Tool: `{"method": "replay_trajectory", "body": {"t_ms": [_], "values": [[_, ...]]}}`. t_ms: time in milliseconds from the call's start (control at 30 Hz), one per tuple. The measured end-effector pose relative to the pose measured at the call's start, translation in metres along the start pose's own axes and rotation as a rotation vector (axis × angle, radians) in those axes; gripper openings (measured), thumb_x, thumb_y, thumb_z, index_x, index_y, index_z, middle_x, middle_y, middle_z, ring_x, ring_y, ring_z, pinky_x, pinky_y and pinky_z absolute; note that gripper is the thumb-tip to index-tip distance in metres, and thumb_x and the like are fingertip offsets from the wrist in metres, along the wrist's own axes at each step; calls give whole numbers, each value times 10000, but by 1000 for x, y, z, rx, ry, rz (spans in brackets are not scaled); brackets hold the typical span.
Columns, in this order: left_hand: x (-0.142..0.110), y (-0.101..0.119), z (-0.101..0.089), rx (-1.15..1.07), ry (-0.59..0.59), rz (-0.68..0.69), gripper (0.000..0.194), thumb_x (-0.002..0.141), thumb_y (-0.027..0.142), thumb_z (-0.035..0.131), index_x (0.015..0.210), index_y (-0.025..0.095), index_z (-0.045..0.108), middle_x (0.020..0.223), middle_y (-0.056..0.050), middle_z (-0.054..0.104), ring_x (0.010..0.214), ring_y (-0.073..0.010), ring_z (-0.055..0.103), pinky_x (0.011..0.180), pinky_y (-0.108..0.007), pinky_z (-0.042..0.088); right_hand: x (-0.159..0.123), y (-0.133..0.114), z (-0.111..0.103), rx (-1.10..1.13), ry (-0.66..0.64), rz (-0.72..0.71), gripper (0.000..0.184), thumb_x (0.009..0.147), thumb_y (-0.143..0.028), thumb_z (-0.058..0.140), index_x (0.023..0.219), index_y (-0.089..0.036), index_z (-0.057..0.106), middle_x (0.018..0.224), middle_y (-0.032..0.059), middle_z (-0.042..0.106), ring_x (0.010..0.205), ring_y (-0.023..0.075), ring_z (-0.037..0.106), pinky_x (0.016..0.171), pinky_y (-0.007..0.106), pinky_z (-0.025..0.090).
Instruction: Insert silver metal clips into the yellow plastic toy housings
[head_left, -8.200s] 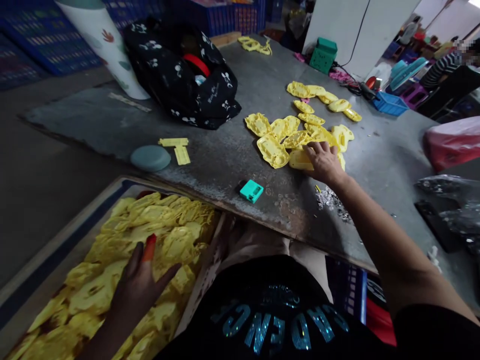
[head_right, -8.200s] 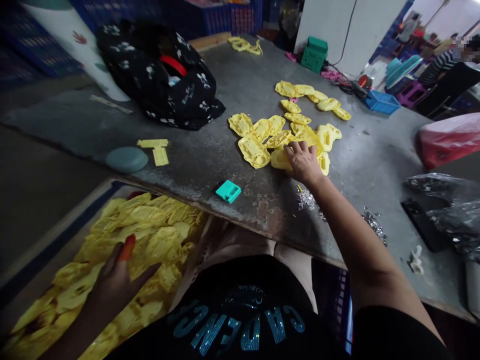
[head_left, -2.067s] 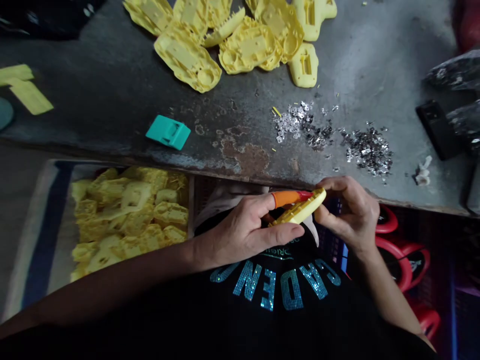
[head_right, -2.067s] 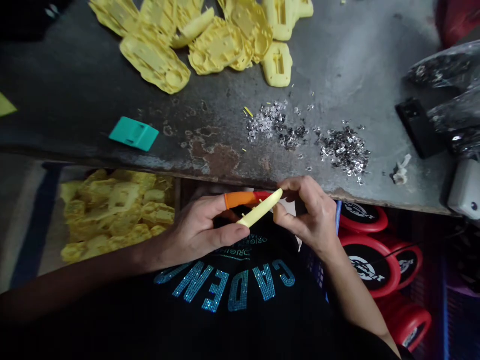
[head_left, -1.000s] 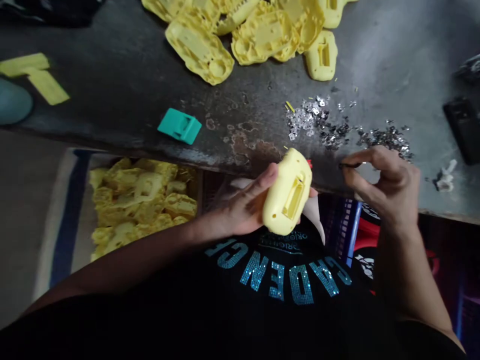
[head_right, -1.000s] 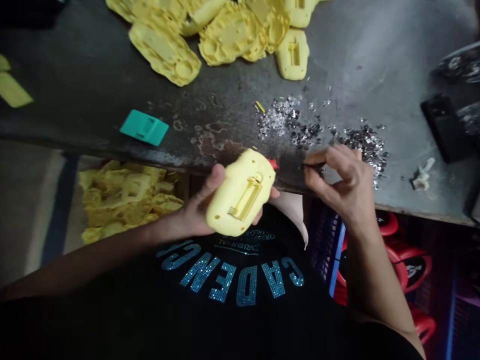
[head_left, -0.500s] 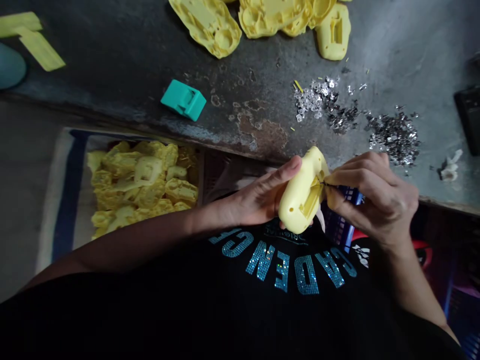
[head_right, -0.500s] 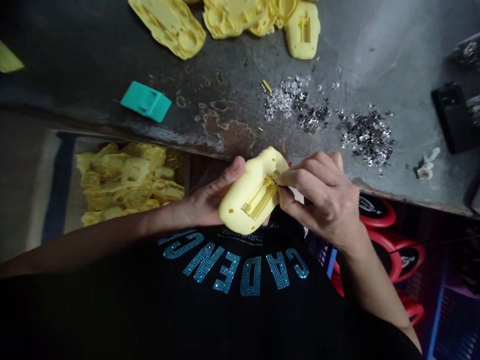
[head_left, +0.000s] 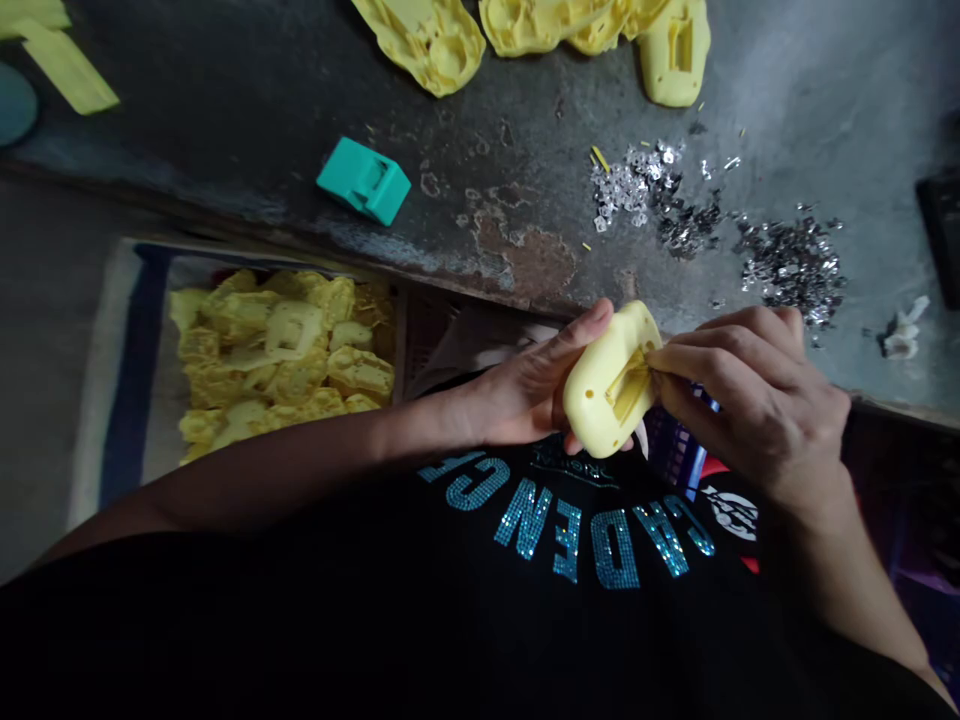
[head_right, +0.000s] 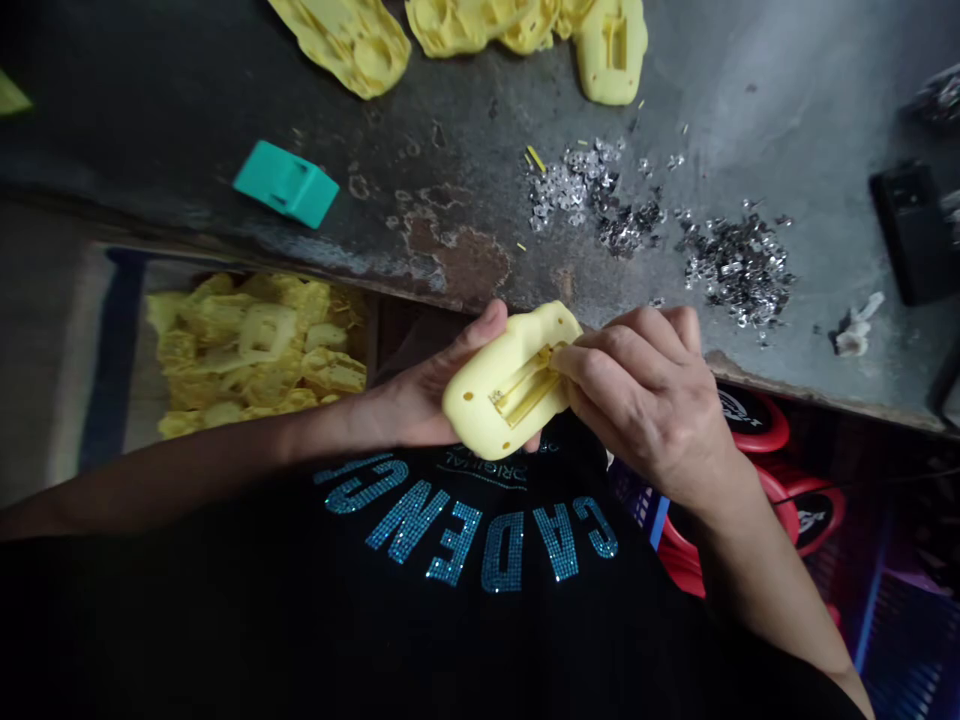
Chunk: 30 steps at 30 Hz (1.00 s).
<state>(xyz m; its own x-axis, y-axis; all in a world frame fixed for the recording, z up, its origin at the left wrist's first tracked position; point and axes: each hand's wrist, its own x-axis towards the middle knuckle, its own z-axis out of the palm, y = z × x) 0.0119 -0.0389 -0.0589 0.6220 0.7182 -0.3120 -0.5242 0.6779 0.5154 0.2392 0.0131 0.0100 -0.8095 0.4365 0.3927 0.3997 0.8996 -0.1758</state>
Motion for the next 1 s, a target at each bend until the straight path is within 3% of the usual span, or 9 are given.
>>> {"method": "replay_trajectory", "body": {"t_ms": [267, 433, 567, 667, 867, 1000], "values": [[2, -2, -2, 4, 0, -8, 802, 1003, 888, 668, 1476, 244, 735, 911, -54, 809, 701, -208, 761, 532, -251, 566, -3, -8, 0, -22, 27, 29, 226, 1063, -134, 803, 1247, -249, 739, 1086, 37, 890, 873, 235, 756, 794, 448, 475], [-1, -3, -2, 2, 18, -14, 833, 954, 918, 701, 1419, 230, 777, 1109, -107, 844, 788, -212, 764, 593, -282, 617, -12, -5, 6, 151, 157, 169, 307, 1006, -91, 838, 1241, -275, 766, 1080, 23, 871, 898, 234, 776, 822, 433, 558], [-5, -2, 4, 108, 122, 116, 817, 908, 876, 823, 1397, 222, 780, 1031, -97, 834, 714, -173, 715, 579, -262, 562, -17, 10, 16, 426, 99, 424, 392, 1011, -338, 893, 1378, -320, 754, 1278, 72, 813, 1125, 290, 798, 875, 436, 650], [-6, -3, 6, 219, 204, 259, 836, 866, 805, 926, 1449, 231, 754, 991, -67, 828, 736, -172, 726, 590, -250, 520, -14, 17, 20, 580, -22, 475, 499, 1047, -483, 846, 1495, -325, 694, 1357, 93, 775, 1122, 291, 807, 896, 452, 695], [-16, -3, 2, 346, 213, 291, 778, 989, 715, 866, 1584, 239, 712, 1142, -93, 846, 867, -183, 753, 667, -243, 531, -8, 10, 24, 432, -2, 420, 505, 992, -424, 880, 1445, -291, 700, 1215, 70, 796, 970, 259, 799, 902, 438, 715], [-29, 7, 8, 414, 180, 218, 630, 1044, 682, 816, 1465, 213, 817, 1038, -65, 793, 809, -149, 662, 669, -237, 498, -15, 5, 32, 357, 128, 448, 503, 949, -350, 893, 1414, -278, 714, 1155, 62, 796, 949, 258, 795, 858, 428, 721]]}}
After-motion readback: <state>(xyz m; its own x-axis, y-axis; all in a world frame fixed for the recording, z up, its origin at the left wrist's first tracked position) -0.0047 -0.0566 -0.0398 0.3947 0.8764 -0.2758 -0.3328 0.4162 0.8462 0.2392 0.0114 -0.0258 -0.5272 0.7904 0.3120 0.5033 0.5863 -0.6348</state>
